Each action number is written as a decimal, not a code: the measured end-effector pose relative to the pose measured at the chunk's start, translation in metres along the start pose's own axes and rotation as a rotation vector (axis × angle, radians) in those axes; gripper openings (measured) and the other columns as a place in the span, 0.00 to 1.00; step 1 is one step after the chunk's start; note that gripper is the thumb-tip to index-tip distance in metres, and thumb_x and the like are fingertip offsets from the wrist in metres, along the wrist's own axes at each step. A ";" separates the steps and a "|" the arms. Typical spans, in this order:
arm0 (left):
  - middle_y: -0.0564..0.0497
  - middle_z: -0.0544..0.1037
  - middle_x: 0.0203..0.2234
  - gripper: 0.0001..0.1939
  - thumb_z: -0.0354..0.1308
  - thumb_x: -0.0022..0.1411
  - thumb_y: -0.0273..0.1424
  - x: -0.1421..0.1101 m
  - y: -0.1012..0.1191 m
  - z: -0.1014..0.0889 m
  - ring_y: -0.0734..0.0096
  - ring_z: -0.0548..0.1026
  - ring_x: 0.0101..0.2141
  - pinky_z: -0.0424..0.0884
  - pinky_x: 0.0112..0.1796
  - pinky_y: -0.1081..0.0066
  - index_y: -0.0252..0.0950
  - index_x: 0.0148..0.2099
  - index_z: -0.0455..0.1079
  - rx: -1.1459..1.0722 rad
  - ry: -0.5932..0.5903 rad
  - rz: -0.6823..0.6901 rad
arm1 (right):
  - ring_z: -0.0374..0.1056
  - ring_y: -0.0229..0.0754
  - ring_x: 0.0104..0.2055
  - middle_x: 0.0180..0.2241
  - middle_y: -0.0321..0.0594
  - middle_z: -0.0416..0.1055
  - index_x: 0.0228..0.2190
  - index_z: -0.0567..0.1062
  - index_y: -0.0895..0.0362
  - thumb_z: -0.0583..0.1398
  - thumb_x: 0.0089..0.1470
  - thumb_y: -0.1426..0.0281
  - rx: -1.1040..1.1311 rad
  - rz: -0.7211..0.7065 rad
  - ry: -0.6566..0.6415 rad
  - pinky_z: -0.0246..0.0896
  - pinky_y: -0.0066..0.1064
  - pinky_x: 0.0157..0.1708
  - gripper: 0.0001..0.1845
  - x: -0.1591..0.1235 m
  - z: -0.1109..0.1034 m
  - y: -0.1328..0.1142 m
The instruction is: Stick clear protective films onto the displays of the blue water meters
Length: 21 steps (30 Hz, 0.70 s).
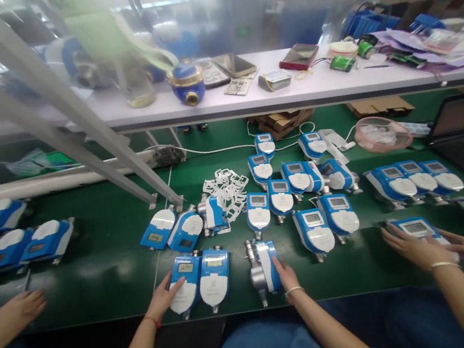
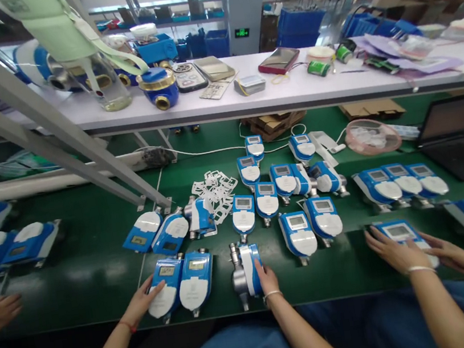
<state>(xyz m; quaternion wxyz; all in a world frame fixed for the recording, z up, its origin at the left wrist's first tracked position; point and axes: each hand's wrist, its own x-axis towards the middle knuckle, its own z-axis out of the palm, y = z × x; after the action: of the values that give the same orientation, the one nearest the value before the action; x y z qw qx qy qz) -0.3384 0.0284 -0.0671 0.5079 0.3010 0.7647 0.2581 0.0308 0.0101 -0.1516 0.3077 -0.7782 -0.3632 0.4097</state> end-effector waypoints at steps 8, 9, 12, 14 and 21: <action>0.43 0.78 0.46 0.22 0.60 0.62 0.29 0.004 -0.006 -0.002 0.64 0.79 0.43 0.75 0.46 0.58 0.34 0.58 0.64 -0.147 -0.085 -0.077 | 0.69 0.46 0.46 0.50 0.44 0.68 0.49 0.70 0.57 0.59 0.60 0.64 0.251 0.113 -0.055 0.68 0.43 0.44 0.17 -0.026 0.039 -0.014; 0.44 0.77 0.47 0.21 0.59 0.63 0.29 0.005 -0.006 -0.002 0.64 0.78 0.43 0.75 0.45 0.58 0.34 0.57 0.64 -0.164 -0.090 -0.084 | 0.69 0.46 0.46 0.50 0.44 0.68 0.49 0.69 0.57 0.59 0.60 0.65 0.287 0.120 -0.074 0.68 0.44 0.44 0.17 -0.030 0.047 -0.019; 0.45 0.76 0.48 0.18 0.58 0.64 0.30 0.008 -0.006 -0.007 0.65 0.77 0.43 0.75 0.44 0.59 0.34 0.55 0.66 -0.211 -0.090 -0.107 | 0.70 0.45 0.45 0.48 0.44 0.69 0.50 0.69 0.58 0.60 0.59 0.66 0.417 0.138 -0.190 0.70 0.42 0.42 0.18 -0.040 0.068 -0.032; 0.45 0.76 0.46 0.16 0.58 0.64 0.30 0.009 -0.006 -0.009 0.66 0.77 0.42 0.76 0.43 0.59 0.34 0.54 0.67 -0.239 -0.092 -0.128 | 0.71 0.43 0.42 0.46 0.43 0.71 0.49 0.69 0.58 0.60 0.59 0.67 0.503 0.148 -0.277 0.71 0.41 0.41 0.17 -0.045 0.075 -0.038; 0.47 0.79 0.43 0.19 0.60 0.61 0.26 -0.008 -0.013 0.027 0.68 0.80 0.38 0.77 0.42 0.63 0.34 0.55 0.67 -0.337 -0.083 -0.146 | 0.72 0.41 0.39 0.43 0.41 0.72 0.46 0.71 0.59 0.60 0.60 0.67 0.654 0.217 -0.303 0.71 0.38 0.38 0.14 -0.047 0.039 -0.028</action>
<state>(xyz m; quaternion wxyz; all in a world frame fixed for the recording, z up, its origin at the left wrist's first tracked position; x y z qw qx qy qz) -0.3132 0.0162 -0.0810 0.5998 0.1658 0.7086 0.3325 -0.0303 -0.0061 -0.1285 0.4375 -0.6034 -0.1700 0.6447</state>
